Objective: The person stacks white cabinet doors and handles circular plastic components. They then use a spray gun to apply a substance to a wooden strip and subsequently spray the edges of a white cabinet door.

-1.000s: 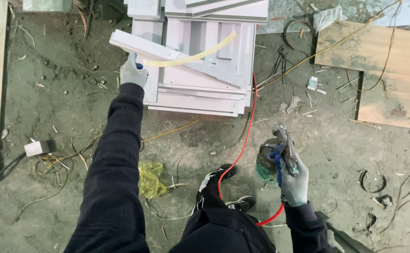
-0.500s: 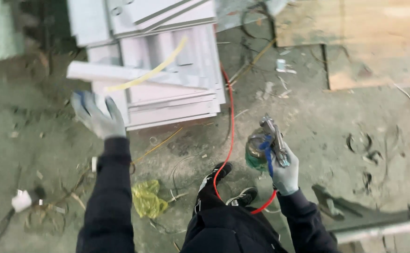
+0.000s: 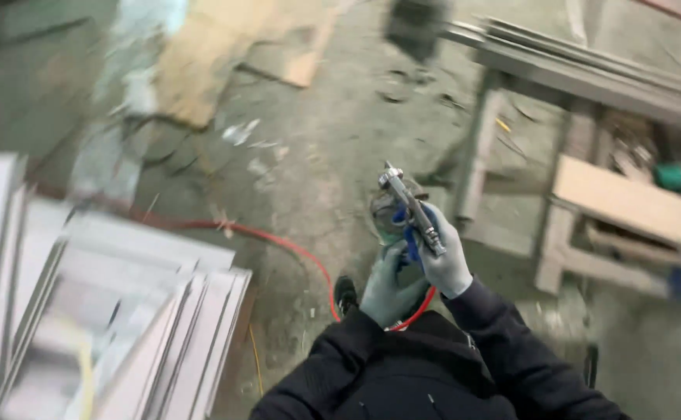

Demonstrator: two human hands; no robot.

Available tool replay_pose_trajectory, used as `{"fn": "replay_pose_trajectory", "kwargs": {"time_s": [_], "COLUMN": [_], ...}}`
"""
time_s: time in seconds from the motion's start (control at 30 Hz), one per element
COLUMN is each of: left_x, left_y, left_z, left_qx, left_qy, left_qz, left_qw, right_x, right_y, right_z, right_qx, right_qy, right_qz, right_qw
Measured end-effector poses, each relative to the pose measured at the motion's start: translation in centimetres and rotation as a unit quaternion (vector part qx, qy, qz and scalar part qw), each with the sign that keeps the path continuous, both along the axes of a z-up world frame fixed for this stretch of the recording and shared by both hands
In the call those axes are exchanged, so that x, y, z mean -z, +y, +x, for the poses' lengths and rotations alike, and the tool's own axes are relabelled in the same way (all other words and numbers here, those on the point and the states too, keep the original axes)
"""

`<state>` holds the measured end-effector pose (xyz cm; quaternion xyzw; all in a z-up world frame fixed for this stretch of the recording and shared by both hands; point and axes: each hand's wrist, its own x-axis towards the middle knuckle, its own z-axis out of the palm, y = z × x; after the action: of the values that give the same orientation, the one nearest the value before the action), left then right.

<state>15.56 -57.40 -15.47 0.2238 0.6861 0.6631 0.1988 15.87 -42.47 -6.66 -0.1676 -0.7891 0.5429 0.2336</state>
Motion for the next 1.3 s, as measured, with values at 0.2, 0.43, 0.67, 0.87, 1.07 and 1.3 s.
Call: {"fn": "replay_pose_trajectory", "kwargs": {"time_s": [0.2,0.43,0.67,0.87,1.07,1.3], "left_x": [0.5,1.9,8.1,15.8,19.3,25.7], "left_y": [6.6,19.3,34.9,52.0,69.7,82.5], "left_z": [2.8,8.4,21.9,36.3,46.2,49.6], "left_qx": [0.305,0.481,0.552,0.533,0.339,0.485], "left_qy": [-0.032,-0.037,0.015,0.149,-0.323,0.185], "left_qz": [-0.088,0.002,-0.062,-0.188,-0.211,-0.214], "left_qw": [0.948,0.876,0.832,0.812,0.858,0.827], "right_x": [1.3,-0.2,2.8,8.0,14.8,11.7], "right_y": [6.7,8.6,7.4,4.3,-0.7,4.1], "right_z": [13.0,29.7,48.6,60.7,68.2,69.3], "right_qx": [0.236,0.529,0.756,0.834,0.861,0.906], "right_qy": [0.045,0.123,0.023,0.009,0.114,-0.105], "right_qz": [-0.037,-0.055,-0.018,-0.115,-0.217,-0.284], "right_qw": [0.97,0.838,0.654,0.54,0.446,0.297]}}
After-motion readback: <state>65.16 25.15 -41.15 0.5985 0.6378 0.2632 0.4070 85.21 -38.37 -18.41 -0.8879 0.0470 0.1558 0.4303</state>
